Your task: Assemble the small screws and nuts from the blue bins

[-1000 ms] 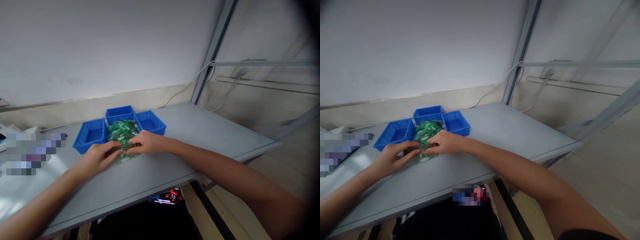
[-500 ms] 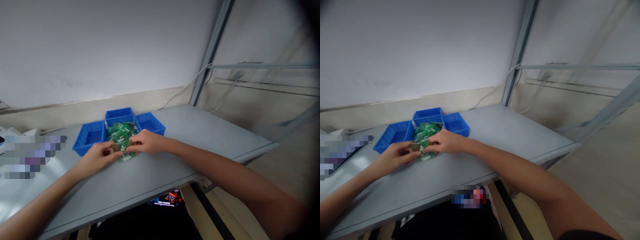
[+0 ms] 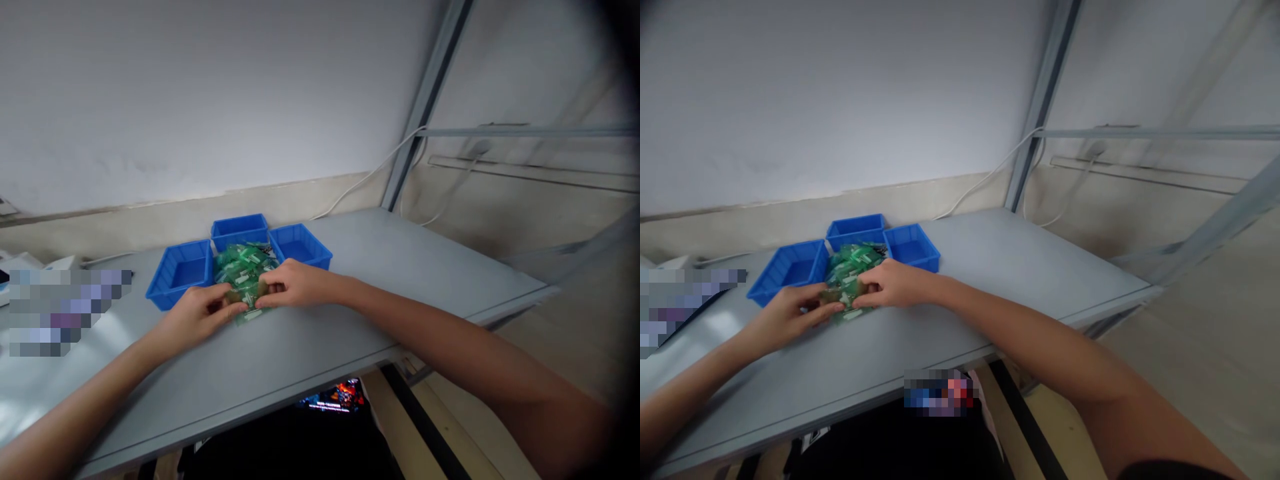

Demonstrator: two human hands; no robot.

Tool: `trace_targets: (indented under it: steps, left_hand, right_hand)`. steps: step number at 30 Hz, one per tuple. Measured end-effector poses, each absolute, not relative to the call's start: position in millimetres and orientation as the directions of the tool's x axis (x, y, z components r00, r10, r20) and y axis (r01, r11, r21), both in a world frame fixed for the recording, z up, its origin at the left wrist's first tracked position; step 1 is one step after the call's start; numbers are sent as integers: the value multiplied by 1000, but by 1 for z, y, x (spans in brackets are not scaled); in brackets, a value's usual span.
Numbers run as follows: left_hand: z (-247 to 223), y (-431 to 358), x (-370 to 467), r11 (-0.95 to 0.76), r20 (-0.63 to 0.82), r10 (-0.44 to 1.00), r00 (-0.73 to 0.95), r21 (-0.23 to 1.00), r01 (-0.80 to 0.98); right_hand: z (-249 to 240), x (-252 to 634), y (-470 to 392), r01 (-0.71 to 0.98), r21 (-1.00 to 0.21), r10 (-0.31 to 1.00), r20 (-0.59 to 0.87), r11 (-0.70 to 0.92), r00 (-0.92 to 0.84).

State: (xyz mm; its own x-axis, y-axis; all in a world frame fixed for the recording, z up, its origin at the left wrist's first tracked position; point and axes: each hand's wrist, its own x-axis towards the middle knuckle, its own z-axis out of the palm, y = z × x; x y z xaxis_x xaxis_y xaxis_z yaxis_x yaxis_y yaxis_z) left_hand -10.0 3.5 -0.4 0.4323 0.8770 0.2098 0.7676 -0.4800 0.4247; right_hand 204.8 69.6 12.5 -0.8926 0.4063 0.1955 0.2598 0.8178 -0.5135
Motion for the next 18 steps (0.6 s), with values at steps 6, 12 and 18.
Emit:
trace_targets:
  steps: [6,12,18]
  left_hand:
    - [-2,3,-10,-482,210,876,434,397,781]
    - [0,1,-10,-494,201,870,451,368,788]
    - [-1,2,-10,-527,223,850,477,330,784]
  right_hand:
    - [13,204,69,278,-500,408,170,820,-897]
    - [13,204,68,290,-476,411,172,831,-896]
    - [15,204,67,310,-457,420,161,834,-893]
